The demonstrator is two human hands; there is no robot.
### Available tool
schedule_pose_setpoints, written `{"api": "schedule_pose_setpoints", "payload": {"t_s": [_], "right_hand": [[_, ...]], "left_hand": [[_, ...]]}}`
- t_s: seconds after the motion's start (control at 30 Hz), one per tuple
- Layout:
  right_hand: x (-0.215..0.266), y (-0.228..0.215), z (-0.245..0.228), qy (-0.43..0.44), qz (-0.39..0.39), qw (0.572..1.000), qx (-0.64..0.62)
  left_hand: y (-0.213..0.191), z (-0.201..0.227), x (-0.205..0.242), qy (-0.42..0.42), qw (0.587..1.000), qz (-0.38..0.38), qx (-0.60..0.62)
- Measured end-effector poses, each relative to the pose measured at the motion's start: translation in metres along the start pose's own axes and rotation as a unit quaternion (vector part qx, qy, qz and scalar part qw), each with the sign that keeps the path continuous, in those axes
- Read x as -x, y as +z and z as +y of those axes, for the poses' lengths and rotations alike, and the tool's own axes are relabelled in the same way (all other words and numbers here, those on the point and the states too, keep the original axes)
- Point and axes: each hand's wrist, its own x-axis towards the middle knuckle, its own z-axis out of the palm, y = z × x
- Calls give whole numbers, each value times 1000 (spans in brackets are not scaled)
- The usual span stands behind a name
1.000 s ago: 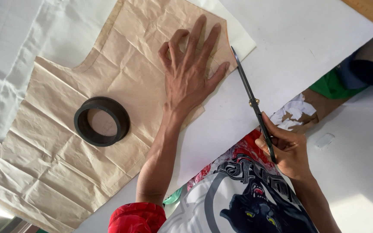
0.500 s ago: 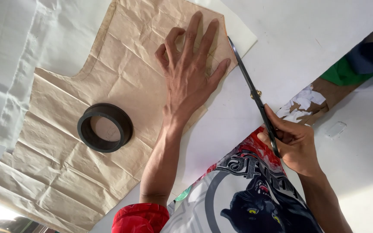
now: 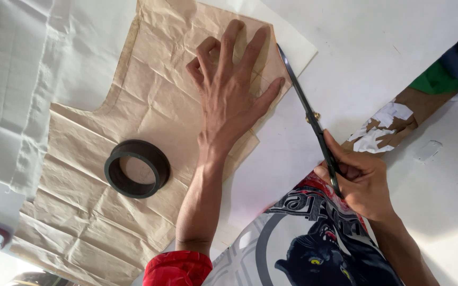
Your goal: The person uses a ruler and pencil to mark a pattern on a piece of white fabric placed over a paper template. They then use scissors to cut the fabric along the marked lines, following the shape of the template. Finally, the person folds the cut fabric piece.
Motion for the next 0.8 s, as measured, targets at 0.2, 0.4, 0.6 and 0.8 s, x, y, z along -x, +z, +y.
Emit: {"api": "schedule_pose_setpoints", "payload": {"t_s": [0.2,0.4,0.6,0.8], "right_hand": [[-2,22,-16,11,68,996,56],[-4,23,-10,-30,37,995,85],[-5,33,-13,-4,78,996,36],[1,35,-21,48,95,994,3]], "left_hand": [[-6,2,-2,-10,1000,4,20],[-5,2,-5,-16,1000,-7,25],[-5,1,-7,-13,1000,-4,19],[-3,1,-7,-12,999,11,44]]}}
